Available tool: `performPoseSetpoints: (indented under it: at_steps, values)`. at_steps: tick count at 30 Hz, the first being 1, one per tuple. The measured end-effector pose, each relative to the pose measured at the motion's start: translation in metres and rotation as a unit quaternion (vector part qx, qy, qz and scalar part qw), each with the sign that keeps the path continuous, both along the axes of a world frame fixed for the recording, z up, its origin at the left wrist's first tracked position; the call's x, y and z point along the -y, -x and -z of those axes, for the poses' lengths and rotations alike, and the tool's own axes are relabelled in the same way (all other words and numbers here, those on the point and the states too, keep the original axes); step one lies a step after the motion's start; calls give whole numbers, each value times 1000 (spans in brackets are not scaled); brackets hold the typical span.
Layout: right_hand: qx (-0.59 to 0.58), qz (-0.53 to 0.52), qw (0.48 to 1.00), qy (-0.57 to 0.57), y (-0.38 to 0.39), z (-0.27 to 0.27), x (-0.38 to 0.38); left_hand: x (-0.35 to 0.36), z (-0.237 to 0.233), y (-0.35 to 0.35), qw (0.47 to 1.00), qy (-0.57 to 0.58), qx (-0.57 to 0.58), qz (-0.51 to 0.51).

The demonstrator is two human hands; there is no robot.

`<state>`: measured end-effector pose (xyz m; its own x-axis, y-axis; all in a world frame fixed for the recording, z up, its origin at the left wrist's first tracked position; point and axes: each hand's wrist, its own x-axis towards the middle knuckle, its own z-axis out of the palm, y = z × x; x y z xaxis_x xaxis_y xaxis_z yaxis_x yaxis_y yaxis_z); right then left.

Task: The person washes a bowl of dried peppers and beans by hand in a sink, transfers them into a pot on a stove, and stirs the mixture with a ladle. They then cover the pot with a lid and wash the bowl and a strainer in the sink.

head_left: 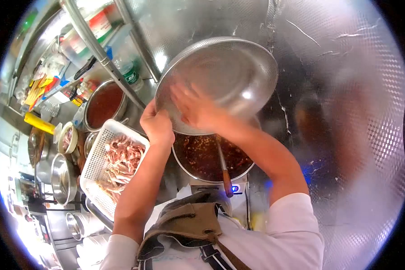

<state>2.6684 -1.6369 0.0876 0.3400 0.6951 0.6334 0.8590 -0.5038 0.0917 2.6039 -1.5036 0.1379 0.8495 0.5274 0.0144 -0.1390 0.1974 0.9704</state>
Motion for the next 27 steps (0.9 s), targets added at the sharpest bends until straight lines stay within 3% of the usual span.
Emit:
performPoseSetpoints:
  at_steps: [1,2,3,5,6,9,12,14,16,17,18,20,23,27]
  values:
    - [-7,-58,997,49,0,14,4,-8,5,-3,1000,7,24,-16]
    - [-152,5,974,166,6,-12,5,-16,6,-6,998,13,49,-36]
    - [-290,69,913,279,19,-56,6,-22,4,-7,997,-1,57,-52]
    - [-297,95,934,175,7,-37,22,-30,5,-2,995,-36,54,-71]
    - [-158,61,984,-49,-14,2,33,-29,7,6,997,-36,37,-62]
    - [-3,228,973,-21,-26,-21,25,-19,2,6,999,-30,26,-21]
    - [-159,176,968,88,5,16,31,-14,2,5,999,-14,25,-42]
    - [-176,171,958,146,12,70,36,-20,0,6,997,9,47,-56]
    - [-441,172,857,202,5,18,32,-28,6,5,996,17,62,-57]
    - [-562,172,777,224,4,1,33,-27,4,6,996,10,51,-65]
    - [-303,167,937,48,7,29,40,-27,7,8,997,2,45,-66]
    - [-101,174,972,-118,-4,30,39,-27,13,4,997,-13,43,-56]
    - [-26,270,962,-20,1,60,26,-16,8,5,997,25,64,-36]
    - [-163,54,984,-54,42,80,26,-14,-2,-5,996,17,59,-72]
